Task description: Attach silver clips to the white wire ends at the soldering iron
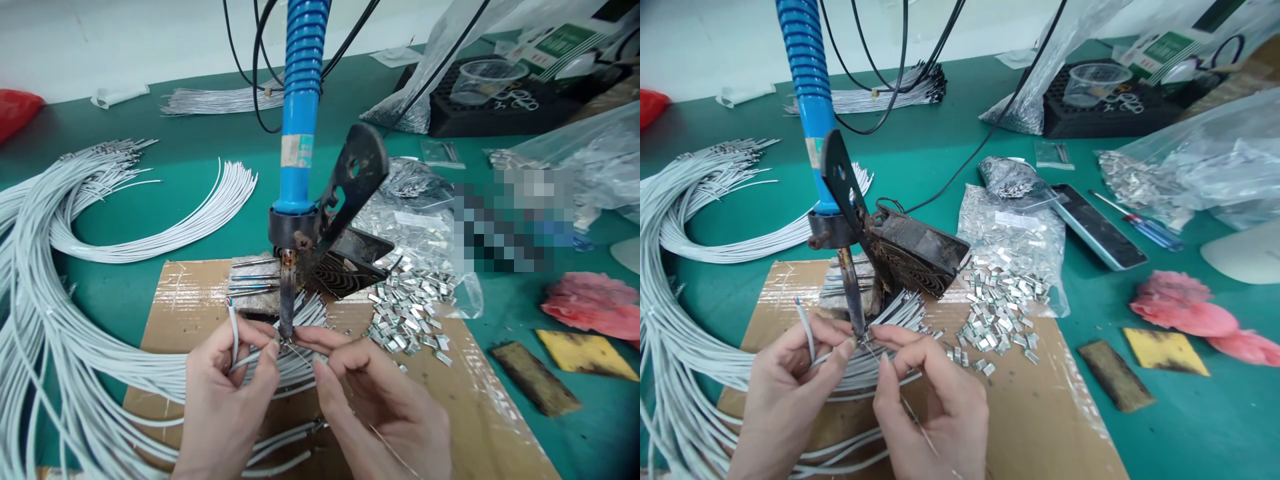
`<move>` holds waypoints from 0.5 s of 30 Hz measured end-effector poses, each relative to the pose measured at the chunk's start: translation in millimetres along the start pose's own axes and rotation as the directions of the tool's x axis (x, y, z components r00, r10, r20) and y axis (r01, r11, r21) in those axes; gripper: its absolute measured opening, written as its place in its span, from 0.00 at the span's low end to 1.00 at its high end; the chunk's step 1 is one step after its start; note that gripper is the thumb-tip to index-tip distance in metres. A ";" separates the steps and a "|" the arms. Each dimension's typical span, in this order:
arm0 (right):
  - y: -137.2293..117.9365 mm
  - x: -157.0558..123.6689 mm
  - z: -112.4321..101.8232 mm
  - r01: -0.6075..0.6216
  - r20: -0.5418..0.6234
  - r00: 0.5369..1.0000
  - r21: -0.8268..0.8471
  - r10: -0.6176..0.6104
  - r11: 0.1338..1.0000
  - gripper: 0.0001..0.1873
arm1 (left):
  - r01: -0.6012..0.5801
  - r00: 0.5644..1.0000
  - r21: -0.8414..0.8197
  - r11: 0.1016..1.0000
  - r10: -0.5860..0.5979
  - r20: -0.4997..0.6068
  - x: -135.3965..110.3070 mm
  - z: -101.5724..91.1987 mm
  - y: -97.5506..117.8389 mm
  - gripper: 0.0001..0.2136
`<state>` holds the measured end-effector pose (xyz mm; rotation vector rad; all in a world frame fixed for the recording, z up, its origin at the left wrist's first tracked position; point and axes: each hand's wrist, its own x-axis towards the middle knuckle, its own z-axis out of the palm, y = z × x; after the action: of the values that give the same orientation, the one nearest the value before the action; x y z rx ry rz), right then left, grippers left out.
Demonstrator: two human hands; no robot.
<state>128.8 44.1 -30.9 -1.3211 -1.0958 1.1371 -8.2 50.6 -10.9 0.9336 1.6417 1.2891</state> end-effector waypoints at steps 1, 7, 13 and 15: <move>-0.5 0.2 0.0 -0.002 0.001 1.000 0.003 0.002 1.000 0.12 | -0.003 1.000 0.004 1.000 0.003 0.017 0.0 -0.7 -0.5 0.09; -3.1 0.7 -0.2 -0.006 0.000 1.000 0.030 0.006 1.000 0.13 | 0.009 1.000 -0.002 1.000 -0.009 -0.013 -2.8 3.4 3.2 0.08; -4.0 0.6 0.4 -0.019 -0.028 0.999 -0.004 0.019 1.000 0.13 | 0.058 0.995 -0.029 0.998 -0.060 -0.077 -5.8 12.9 9.0 0.07; -4.6 0.8 0.6 -0.008 -0.032 0.999 -0.010 0.008 1.000 0.13 | 0.057 0.995 -0.028 0.998 -0.059 -0.078 -5.9 12.6 9.2 0.07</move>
<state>128.2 45.2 -26.4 -1.3483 -1.0745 1.1141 6.3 51.6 -2.6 0.8228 1.6961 1.3186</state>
